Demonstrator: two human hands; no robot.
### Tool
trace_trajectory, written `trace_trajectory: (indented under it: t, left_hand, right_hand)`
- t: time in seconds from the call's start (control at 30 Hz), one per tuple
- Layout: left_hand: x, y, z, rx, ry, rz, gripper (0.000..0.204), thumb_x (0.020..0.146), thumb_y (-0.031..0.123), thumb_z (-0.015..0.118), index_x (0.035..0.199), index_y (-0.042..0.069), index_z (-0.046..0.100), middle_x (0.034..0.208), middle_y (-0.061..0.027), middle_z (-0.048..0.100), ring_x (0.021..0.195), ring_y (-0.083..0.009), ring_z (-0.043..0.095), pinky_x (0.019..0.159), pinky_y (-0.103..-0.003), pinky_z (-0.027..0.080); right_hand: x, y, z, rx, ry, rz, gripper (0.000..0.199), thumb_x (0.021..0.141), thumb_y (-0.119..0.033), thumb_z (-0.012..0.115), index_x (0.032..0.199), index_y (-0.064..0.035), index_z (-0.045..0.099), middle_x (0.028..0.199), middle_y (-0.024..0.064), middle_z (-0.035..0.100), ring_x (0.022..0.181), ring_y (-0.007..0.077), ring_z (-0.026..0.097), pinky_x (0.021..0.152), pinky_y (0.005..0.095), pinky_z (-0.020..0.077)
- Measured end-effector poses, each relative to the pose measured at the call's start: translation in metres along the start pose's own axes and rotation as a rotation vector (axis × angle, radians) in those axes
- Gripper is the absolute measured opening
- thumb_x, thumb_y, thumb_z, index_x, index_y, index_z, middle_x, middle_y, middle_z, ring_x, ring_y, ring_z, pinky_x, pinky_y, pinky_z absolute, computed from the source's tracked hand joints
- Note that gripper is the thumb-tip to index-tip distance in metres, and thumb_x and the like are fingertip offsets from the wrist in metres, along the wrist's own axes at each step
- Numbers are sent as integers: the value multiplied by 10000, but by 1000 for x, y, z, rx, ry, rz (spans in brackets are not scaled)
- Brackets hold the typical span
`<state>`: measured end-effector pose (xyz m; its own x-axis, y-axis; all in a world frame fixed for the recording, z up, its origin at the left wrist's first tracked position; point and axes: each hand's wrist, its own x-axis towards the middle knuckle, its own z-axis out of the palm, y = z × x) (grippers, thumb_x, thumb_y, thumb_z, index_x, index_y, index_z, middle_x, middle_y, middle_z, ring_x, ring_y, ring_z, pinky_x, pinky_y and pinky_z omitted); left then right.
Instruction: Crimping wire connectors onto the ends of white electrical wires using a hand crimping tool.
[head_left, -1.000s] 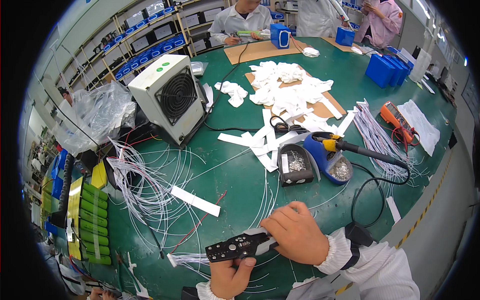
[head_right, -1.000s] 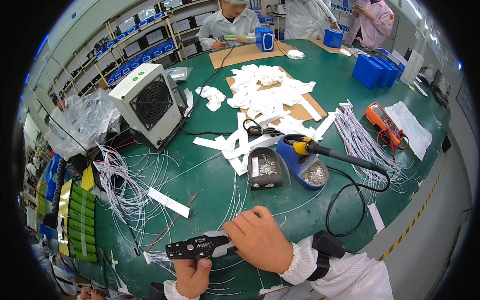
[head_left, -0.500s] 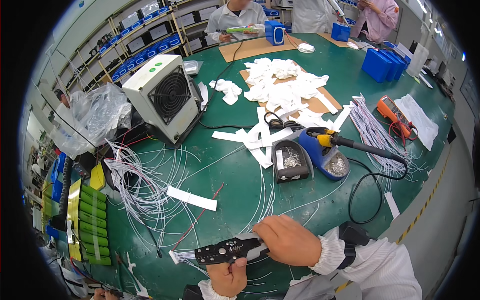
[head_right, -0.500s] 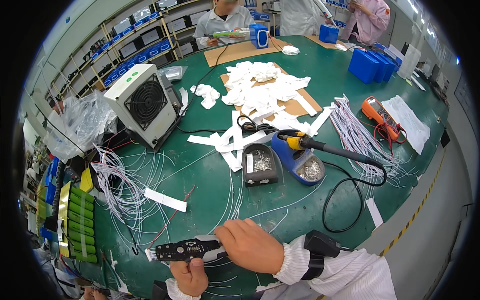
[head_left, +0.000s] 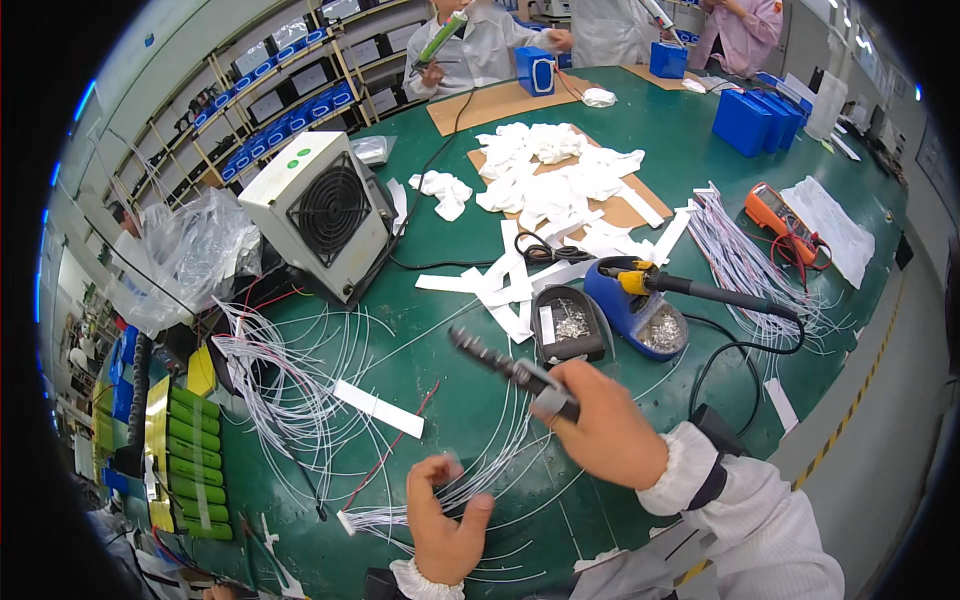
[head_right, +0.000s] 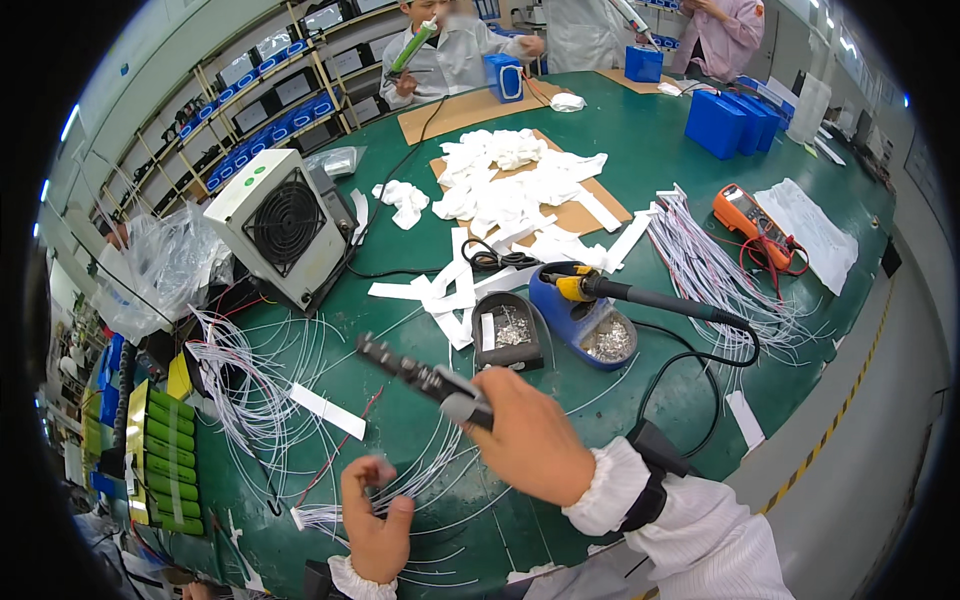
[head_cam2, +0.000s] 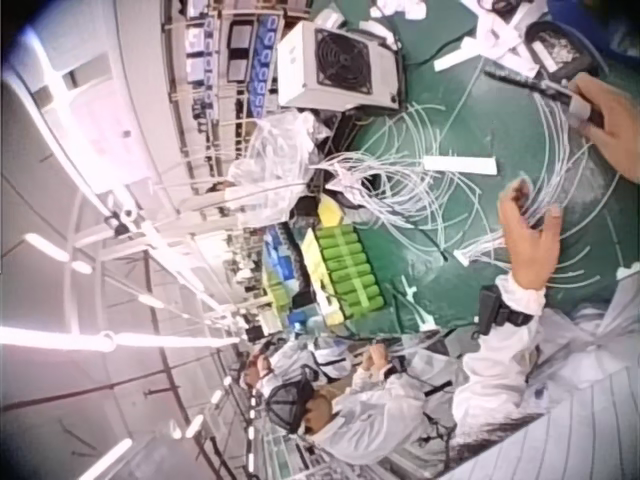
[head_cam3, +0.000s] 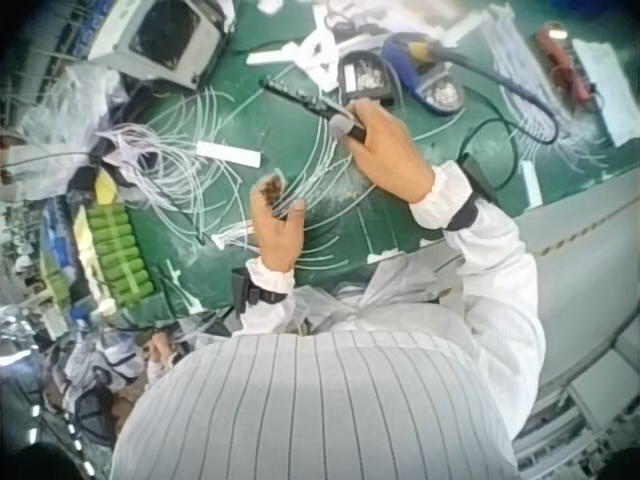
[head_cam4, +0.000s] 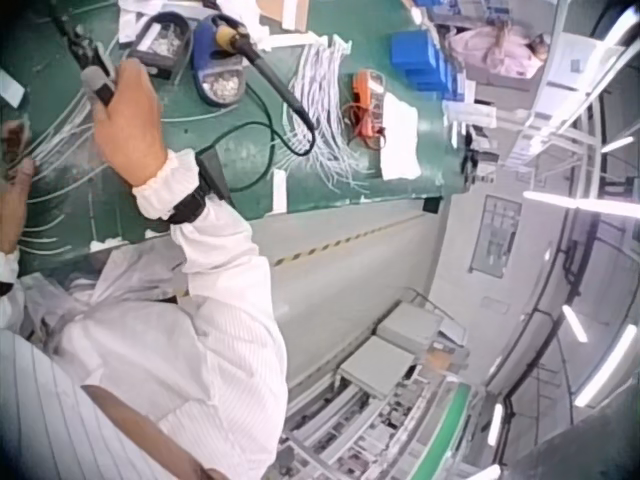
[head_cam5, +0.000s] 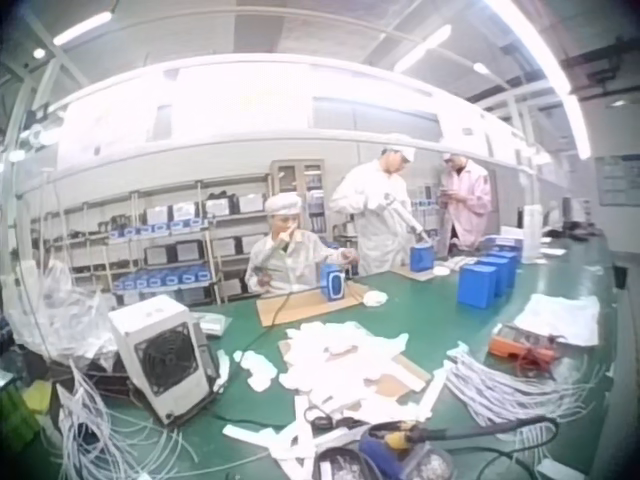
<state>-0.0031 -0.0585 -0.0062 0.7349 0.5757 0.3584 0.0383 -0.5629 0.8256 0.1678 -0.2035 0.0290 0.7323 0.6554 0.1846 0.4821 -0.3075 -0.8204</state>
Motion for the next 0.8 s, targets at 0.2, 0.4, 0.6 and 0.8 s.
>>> trace_trajectory:
  t: [0.2, 0.4, 0.6, 0.8]
  left_hand:
    - [-10, 13, -23, 197, -20, 122, 493, 817, 169, 716, 1229, -10, 512, 1129, -130, 564, 1032, -245, 550, 935, -353, 410]
    - [-38, 61, -18, 364, -340, 213, 129, 777, 68, 718, 876, 50, 638, 831, -105, 601, 774, -311, 566, 707, -405, 435]
    - [-40, 54, -2, 462, -294, 174, 111, 793, 93, 695, 864, 59, 617, 839, -108, 584, 787, -330, 560, 699, -419, 430]
    - [-41, 42, -6, 516, -395, 180, 105, 846, 105, 661, 909, 47, 600, 860, -134, 596, 799, -336, 573, 703, -410, 443]
  right_hand:
    - [10, 4, -20, 181, 30, 139, 404, 955, -370, 608, 1050, 20, 556, 794, 172, 628, 753, 319, 620, 685, 417, 470]
    - [7, 9, -9, 298, 33, 128, 464, 957, -416, 600, 1077, 32, 572, 787, 172, 625, 696, 280, 565, 671, 397, 462]
    - [6, 4, -18, 273, -27, 169, 470, 949, -434, 616, 1023, 29, 586, 755, 145, 610, 655, 188, 506, 610, 354, 430]
    - [11, 11, -30, 619, 275, 88, 467, 942, -455, 631, 1051, -1, 646, 798, -20, 601, 695, 81, 514, 617, 268, 430]
